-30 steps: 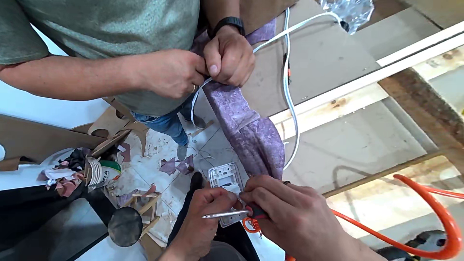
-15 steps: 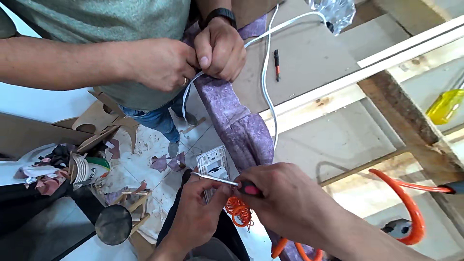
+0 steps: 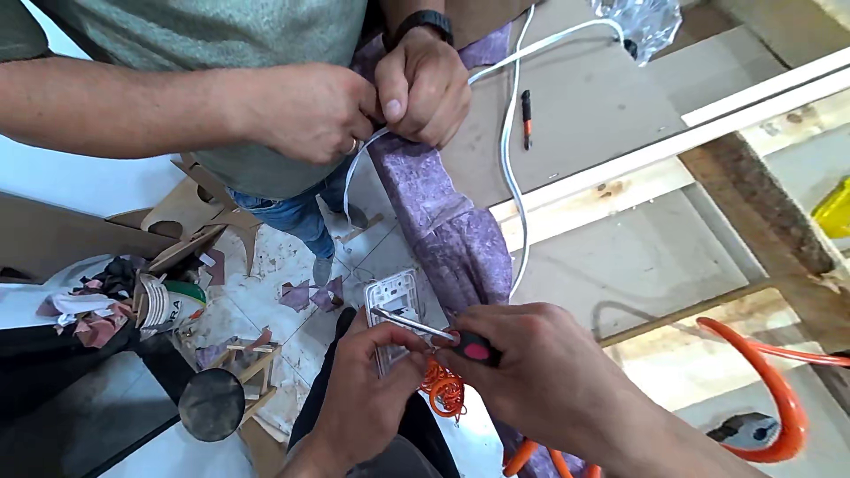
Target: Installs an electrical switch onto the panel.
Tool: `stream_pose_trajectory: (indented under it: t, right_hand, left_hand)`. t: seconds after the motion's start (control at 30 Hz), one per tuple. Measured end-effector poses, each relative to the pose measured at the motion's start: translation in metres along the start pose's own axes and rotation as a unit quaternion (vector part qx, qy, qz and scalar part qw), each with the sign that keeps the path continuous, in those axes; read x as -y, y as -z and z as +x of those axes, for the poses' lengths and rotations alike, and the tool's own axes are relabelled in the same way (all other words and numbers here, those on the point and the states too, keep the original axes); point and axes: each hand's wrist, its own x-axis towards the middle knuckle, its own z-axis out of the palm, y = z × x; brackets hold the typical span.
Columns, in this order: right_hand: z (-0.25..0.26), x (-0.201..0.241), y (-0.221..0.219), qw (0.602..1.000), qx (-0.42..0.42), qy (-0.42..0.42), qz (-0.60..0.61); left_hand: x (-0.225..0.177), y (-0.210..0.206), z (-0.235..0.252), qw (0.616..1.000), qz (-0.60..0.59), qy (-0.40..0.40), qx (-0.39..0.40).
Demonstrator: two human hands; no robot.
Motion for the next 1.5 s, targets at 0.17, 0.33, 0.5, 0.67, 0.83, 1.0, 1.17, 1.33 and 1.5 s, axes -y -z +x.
stream_pose_trajectory:
  t: [0.17, 0.33, 0.5, 0.67, 0.83, 1.0, 1.17, 1.33, 1.5]
  right_hand:
    - [0.003, -0.002, 0.004, 1.0, 0.017, -0.014, -0.01]
    - [0.004, 0.001, 0.007, 0.998, 0.035, -0.024, -0.038]
    - [0.002, 0.004, 0.001, 0.999, 0.0, -0.014, -0.049]
    - [0.002, 0.003, -0.005, 0.999, -0.02, 0.014, -0.041]
    - [0.008, 0.002, 0.006, 0.998, 0.034, -0.052, -0.023]
    - [0.01, 0.004, 0.009, 0.993, 0.079, -0.071, -0.042]
    - [0.01, 0.007, 0.016, 0.986, 0.136, -0.088, -0.038]
    - [0.009, 0.009, 0.018, 0.987, 0.131, -0.084, -0.05]
    - [-0.001, 0.009, 0.006, 0.996, 0.047, -0.059, -0.056]
  left_hand:
    - [0.009, -0.012, -0.004, 0.995, 0.048, -0.069, -0.057]
    - [0.015, -0.021, 0.0, 0.982, 0.111, -0.118, -0.099]
    - [0.013, -0.027, 0.001, 0.974, 0.126, -0.144, -0.123]
    - [0.011, -0.027, 0.002, 0.996, 0.02, -0.038, -0.082]
    - [0.016, -0.019, -0.001, 0.996, -0.02, -0.031, -0.082]
    - [0.022, -0.03, -0.005, 0.986, 0.042, -0.091, -0.131]
    - [0.027, -0.033, -0.004, 0.977, 0.073, -0.139, -0.147]
    - [0.027, -0.032, 0.0, 0.952, 0.174, -0.2, -0.154]
    - [0.028, -0.036, -0.006, 0.958, 0.187, -0.17, -0.138]
